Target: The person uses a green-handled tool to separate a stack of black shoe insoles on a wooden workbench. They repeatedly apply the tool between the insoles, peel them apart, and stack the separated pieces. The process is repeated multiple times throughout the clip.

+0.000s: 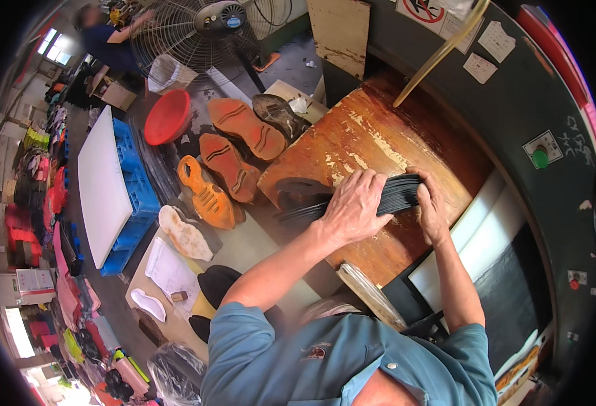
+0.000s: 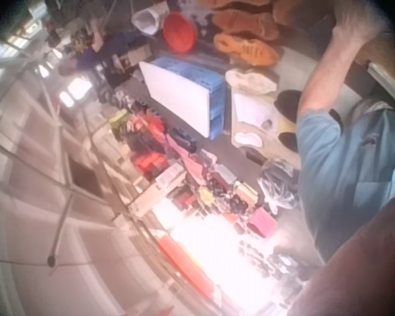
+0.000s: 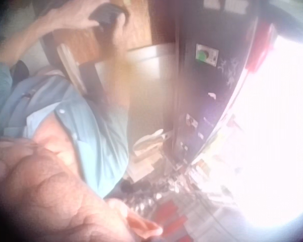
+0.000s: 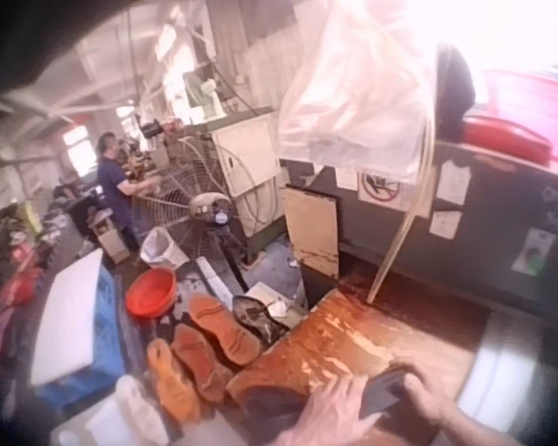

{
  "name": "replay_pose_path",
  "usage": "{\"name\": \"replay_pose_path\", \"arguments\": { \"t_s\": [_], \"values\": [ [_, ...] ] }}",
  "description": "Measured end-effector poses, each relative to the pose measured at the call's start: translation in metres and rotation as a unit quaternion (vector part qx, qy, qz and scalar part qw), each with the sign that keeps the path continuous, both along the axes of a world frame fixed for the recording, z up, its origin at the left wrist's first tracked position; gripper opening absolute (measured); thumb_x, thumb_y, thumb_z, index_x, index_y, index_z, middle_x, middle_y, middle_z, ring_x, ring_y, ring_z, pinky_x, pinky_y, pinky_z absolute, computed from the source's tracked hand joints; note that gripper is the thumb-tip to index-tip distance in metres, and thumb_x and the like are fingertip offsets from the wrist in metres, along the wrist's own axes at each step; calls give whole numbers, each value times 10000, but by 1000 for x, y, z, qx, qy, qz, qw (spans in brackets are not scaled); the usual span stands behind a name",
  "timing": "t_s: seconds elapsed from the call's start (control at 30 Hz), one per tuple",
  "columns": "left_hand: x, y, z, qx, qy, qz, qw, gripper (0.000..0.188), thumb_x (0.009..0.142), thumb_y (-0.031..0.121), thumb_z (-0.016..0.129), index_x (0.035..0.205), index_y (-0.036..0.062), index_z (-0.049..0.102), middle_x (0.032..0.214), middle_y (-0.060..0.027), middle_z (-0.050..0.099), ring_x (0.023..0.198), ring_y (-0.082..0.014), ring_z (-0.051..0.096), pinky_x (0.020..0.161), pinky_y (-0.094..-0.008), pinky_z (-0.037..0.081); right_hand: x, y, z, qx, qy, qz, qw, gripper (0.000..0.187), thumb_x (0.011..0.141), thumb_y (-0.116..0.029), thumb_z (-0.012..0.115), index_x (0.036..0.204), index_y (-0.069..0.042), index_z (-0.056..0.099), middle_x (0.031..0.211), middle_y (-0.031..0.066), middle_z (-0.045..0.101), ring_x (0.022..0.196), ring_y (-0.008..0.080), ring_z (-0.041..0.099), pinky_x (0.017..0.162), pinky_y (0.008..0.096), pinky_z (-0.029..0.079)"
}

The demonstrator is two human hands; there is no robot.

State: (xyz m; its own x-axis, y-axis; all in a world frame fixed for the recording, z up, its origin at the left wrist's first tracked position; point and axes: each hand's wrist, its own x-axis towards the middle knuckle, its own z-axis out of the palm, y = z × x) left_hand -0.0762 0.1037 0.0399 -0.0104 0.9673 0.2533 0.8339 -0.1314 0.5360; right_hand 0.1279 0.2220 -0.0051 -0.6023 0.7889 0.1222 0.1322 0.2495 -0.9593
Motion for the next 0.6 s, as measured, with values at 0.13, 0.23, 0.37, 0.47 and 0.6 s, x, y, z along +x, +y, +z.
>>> {"name": "replay_pose_path", "arguments": {
  "t_s": [0.13,0.23,0.37,0.47,0.6],
  "values": [
    [17,-6,4,24,6,1,1000,784,802,312,937,1399,-8,541,1304,-228,582,1201,-411,606,1039,-526,506,5,-7,7,-94,26,-81,992,405,1154,-349,569,1370,-22,670,1239,80,710,1196,192,646,1064,364,515],
    [28,-6,1,-20,15,-1,1000,876,796,340,941,1465,2,489,1380,-225,544,1264,-415,568,1085,-536,471,13,6,7,-21,-34,-24,999,439,1135,-304,574,1445,-1,646,1386,144,680,1290,248,643,1100,376,508],
    [31,-2,-3,32,29,36,998,978,787,374,951,1532,15,429,1490,-239,495,1345,-438,525,1140,-548,439,18,15,4,11,-10,30,999,528,1139,-379,515,1471,12,643,1534,198,620,1434,330,581,1213,421,427],
    [29,-1,-3,42,19,53,998,1073,781,390,963,1586,6,367,1552,-254,461,1405,-452,496,1184,-554,419,18,18,12,15,-18,81,996,555,1147,-417,482,1458,10,655,1495,195,663,1413,336,596,1218,433,424],
    [29,-1,0,-27,-64,27,997,1118,782,385,967,1606,-16,326,1524,-281,475,1397,-470,503,1183,-560,435,11,17,28,59,-110,51,991,463,1126,-323,557,1472,-35,666,1461,169,699,1414,329,602,1211,447,443]
  ]
}}
